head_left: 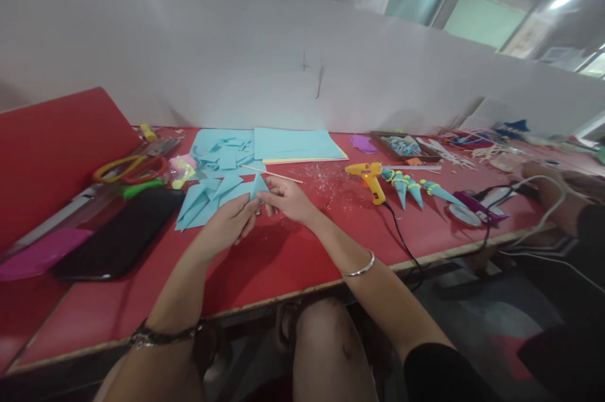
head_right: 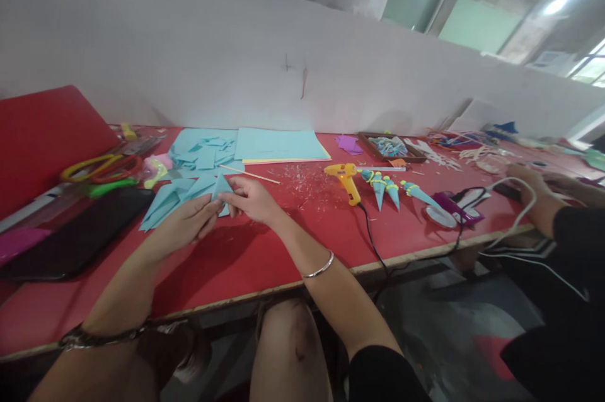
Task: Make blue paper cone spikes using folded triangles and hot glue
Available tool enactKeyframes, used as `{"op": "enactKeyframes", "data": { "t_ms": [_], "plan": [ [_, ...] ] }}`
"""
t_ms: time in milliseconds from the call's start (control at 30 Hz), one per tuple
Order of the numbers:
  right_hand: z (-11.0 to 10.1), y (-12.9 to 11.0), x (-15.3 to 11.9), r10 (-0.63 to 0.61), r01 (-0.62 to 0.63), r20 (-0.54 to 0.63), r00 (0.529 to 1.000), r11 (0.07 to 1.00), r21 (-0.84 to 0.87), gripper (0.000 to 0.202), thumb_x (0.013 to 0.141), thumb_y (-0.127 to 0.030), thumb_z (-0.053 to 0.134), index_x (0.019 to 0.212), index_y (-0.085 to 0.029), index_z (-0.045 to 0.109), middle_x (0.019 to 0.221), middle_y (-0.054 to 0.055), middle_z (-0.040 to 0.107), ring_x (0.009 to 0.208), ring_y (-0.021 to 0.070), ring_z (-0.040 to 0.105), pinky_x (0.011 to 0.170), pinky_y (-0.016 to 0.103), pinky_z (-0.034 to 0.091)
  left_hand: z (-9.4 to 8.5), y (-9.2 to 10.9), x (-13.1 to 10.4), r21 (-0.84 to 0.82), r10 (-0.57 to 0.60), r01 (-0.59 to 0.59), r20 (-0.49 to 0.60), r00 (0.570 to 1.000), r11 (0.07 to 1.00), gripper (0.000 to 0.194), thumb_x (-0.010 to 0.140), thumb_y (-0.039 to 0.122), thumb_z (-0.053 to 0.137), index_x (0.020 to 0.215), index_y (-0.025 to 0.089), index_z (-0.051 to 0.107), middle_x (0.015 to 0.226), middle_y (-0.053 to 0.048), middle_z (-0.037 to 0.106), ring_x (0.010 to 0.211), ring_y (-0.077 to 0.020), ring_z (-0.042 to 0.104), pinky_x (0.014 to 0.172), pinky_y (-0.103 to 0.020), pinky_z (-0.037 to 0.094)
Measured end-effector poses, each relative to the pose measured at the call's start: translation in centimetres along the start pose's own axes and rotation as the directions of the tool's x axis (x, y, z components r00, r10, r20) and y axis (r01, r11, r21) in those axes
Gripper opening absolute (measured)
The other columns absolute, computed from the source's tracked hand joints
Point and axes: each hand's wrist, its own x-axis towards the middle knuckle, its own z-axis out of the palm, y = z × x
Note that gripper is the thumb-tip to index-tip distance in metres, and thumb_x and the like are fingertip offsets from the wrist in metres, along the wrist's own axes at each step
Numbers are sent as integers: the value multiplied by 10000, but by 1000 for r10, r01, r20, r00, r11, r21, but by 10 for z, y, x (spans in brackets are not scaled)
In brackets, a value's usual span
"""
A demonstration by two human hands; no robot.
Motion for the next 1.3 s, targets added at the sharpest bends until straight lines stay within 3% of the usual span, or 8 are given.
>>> {"op": "enactKeyframes", "data": {
  "t_ms": [267,600,800,967,1133,1300],
  "plan": [
    [-1,3,0,-21,18,-37,999,998,-63,336,757,-502,575,735,-187,462,426,-100,420,373,46,374,413,186,284,4,0,2,-16,-30,30,-38,999,999,324,838,462,312,644,212,385,387,72,365,357,-89,361,406,-218,321],
    [-1,6,2,10,-10,5,1000,1000,11,411,657,-541,652,743,-174,489,626,-53,498,535,61,461,502,195,380,5,-12,4,-68,-88,94,81,993,993,416,763,594,381,601,213,344,430,72,340,380,-80,324,408,-229,307],
    [-3,4,1,37,-36,13,999,998,-49,434,642,-562,653,685,-185,442,546,-82,409,477,56,381,455,188,323,5,-8,2,-88,-98,110,134,986,990,419,740,601,406,595,212,349,447,71,346,384,-80,327,402,-228,311],
    [-3,7,1,11,-10,12,1000,995,-97,417,705,-565,595,661,-190,418,538,-74,390,476,58,367,450,190,289,5,-7,2,4,-77,77,128,989,997,411,768,577,355,571,216,352,433,52,387,409,-100,366,446,-243,331],
    [-4,9,1,-7,3,-36,999,992,-123,404,767,-575,512,661,-190,451,534,-60,372,490,72,352,454,203,281,6,-6,3,136,-42,30,90,995,990,419,777,566,341,552,214,375,448,36,427,447,-117,408,499,-255,344],
    [-4,6,2,-55,32,-175,983,991,-134,424,787,-571,477,613,-185,482,554,-37,393,532,83,364,498,218,300,6,-2,5,140,-10,1,67,998,990,430,773,565,368,533,209,377,452,36,428,449,-113,397,494,-250,330]
  ]
}}
